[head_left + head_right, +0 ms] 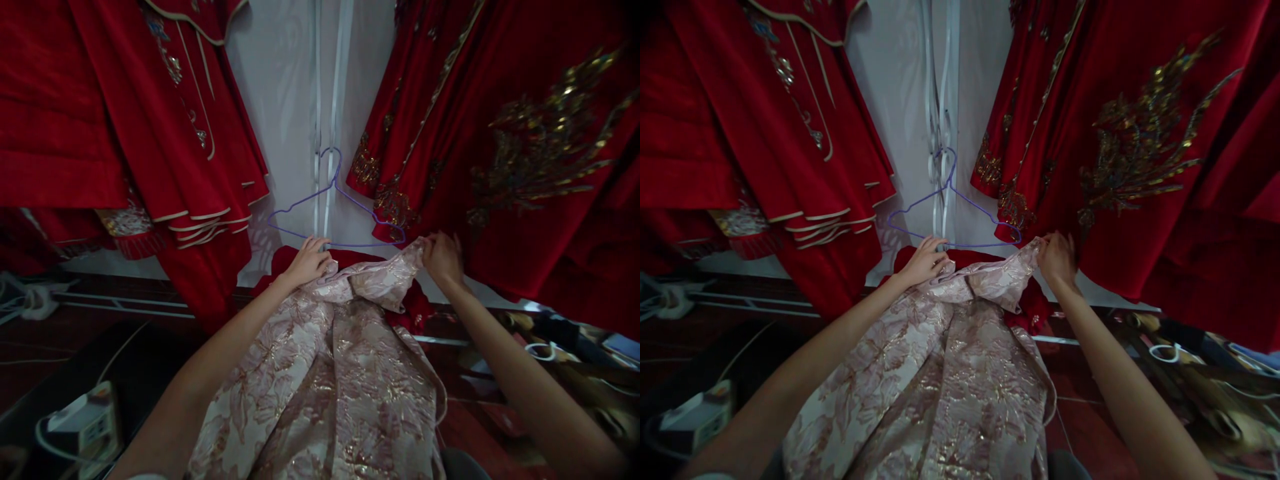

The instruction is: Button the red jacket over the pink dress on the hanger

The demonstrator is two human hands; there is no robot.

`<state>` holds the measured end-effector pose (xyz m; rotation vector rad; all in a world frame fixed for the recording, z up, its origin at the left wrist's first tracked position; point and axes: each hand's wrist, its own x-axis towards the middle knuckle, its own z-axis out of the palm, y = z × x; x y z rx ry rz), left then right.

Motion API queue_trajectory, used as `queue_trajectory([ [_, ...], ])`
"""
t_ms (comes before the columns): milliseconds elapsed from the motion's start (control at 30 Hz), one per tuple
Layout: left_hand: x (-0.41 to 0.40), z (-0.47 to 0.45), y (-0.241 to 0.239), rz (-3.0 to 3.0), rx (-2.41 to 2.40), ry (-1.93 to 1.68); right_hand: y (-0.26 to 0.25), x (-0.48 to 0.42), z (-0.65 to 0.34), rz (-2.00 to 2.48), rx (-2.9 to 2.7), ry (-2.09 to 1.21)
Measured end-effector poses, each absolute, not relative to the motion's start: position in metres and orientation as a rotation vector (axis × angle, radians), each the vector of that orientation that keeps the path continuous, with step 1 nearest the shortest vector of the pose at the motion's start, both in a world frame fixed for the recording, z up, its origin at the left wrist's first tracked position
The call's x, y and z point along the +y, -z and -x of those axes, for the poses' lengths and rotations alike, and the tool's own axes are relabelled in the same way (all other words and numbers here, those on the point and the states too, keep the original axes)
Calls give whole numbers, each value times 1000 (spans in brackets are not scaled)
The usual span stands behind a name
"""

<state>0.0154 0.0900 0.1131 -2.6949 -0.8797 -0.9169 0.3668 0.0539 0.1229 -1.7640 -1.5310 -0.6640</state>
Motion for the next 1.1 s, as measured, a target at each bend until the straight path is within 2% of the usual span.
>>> queue_trajectory([
  [300,89,-15,-123,2814,-898,964,-153,50,-336,1738,-1462,551],
  [667,75,-42,-145,3059,-896,1515,-205,68,-275,1578,-1640,411],
  [833,88,-3,-153,2632,-1229,1650,-203,64,-275,1553,-1652,329],
  [967,106,55,-145,2185,-1517,1546,-204,57,-276,1534,-1675,275],
  [1100,111,89,-135,2189,-1594,1558,-205,58,-278,1521,-1679,278],
])
